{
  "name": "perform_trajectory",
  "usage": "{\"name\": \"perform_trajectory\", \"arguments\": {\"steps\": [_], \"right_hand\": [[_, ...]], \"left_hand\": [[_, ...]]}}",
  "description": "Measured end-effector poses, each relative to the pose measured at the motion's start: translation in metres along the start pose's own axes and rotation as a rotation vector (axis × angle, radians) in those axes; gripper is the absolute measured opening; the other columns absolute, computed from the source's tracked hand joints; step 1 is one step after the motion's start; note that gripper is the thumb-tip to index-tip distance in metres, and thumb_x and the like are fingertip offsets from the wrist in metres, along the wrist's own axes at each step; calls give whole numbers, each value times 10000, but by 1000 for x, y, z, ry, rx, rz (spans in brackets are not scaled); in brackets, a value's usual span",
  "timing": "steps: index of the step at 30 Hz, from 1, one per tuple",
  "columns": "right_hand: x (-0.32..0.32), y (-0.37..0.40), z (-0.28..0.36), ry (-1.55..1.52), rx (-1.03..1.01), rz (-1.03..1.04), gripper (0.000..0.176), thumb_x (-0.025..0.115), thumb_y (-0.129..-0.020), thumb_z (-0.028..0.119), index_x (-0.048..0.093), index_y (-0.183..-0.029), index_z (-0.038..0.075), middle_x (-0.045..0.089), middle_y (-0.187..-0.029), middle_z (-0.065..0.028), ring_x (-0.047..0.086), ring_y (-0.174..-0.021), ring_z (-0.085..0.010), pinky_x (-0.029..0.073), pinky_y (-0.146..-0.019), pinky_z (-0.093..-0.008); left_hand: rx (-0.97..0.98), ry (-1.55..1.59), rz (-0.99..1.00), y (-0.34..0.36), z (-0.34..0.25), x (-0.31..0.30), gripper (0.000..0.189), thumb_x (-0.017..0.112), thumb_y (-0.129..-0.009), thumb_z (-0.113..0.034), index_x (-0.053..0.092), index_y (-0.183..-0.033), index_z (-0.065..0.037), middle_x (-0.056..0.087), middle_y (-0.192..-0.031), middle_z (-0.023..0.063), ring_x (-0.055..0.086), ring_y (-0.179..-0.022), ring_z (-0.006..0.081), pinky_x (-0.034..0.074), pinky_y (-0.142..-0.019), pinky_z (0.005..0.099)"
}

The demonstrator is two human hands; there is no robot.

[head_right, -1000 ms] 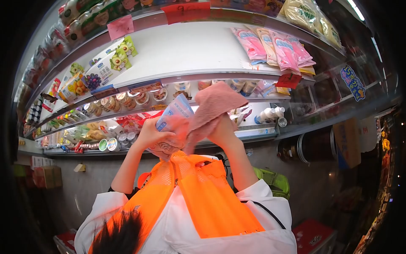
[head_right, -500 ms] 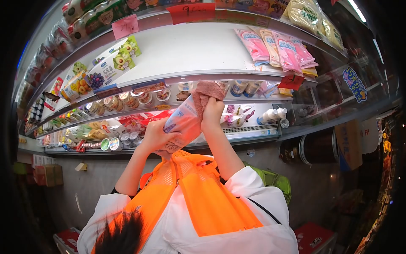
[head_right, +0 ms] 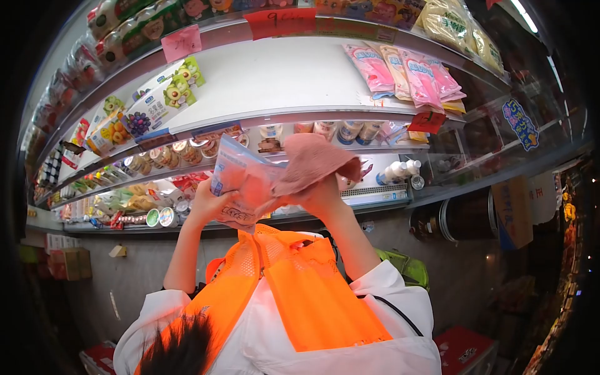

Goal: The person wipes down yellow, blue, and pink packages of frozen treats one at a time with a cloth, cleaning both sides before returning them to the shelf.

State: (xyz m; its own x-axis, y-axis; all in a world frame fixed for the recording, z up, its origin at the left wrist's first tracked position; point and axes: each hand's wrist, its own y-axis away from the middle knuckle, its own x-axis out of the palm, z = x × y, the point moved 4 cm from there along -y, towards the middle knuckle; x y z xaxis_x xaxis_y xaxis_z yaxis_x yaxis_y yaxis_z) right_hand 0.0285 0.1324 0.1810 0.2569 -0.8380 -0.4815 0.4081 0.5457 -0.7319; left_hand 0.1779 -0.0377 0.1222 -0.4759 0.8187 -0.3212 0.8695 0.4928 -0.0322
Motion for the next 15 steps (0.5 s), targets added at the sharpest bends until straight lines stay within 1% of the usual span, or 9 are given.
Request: {"name": "perform_trajectory", "arguments": {"steps": [1,3,4,6,7,8,11,12,15], "right_hand": [[12,0,7,45,-56,78,295,672,-648,194,544,-871,50,532,-797,-102,529,-776,-248,415,-672,-321],[34,7,0,-9,-88,285,309,680,-650,213,547,-876,48,542,-812,-106,528,-794,-262,416,-701,-329],[32,11,-1,-160,69,256,269,658,-689,195,545,-876,38,550,-824,-105,534,-798,-238,419,-714,-317],[37,24,-18,-393,227,-5,210,627,-718,165,546,-850,24,557,-838,-95,538,-794,-225,422,-709,-313],[43,33,-30,-510,306,-136,181,612,-733,151,546,-837,17,560,-845,-90,540,-792,-218,424,-706,-311],[47,30,-37,-579,283,-247,121,515,-803,113,539,-831,-1,562,-853,-79,546,-780,-191,434,-702,-299],[54,21,-55,-833,608,-479,168,426,-850,118,541,-865,-3,565,-869,-71,554,-781,-190,440,-725,-289],[60,16,-60,-925,790,-617,238,388,-879,203,533,-941,24,567,-878,-74,558,-783,-188,446,-737,-280],[77,27,-91,-1190,1164,-673,317,381,-883,320,517,-987,53,555,-924,-68,554,-811,-203,448,-753,-314]], "left_hand": [[55,-54,34,0,-5,3,257,678,-656,-91,589,-877,6,628,-755,72,587,-681,115,464,-621,267],[141,-139,73,-1,-9,11,256,679,-644,-98,596,-869,-8,627,-755,93,605,-690,149,466,-630,278],[172,-168,75,-1,-8,14,258,679,-639,-103,600,-867,-14,626,-759,104,613,-699,169,467,-635,284],[168,-202,112,0,-8,19,277,678,-643,-122,600,-890,-22,626,-790,132,620,-734,249,470,-649,309],[152,-161,92,1,-6,21,285,679,-644,-124,598,-897,-22,626,-790,131,620,-733,251,470,-648,310],[135,-120,71,3,-1,25,293,681,-644,-126,597,-905,-22,626,-789,130,619,-733,253,470,-646,312],[113,-81,-13,5,4,30,315,684,-646,-131,590,-926,-23,625,-792,130,618,-732,255,469,-645,310],[104,-101,-35,4,0,29,316,685,-647,-131,589,-928,-23,625,-795,132,619,-732,253,469,-645,306],[129,-128,-81,2,-3,22,313,687,-649,-120,587,-926,-17,628,-792,123,620,-714,213,469,-638,294]]}}
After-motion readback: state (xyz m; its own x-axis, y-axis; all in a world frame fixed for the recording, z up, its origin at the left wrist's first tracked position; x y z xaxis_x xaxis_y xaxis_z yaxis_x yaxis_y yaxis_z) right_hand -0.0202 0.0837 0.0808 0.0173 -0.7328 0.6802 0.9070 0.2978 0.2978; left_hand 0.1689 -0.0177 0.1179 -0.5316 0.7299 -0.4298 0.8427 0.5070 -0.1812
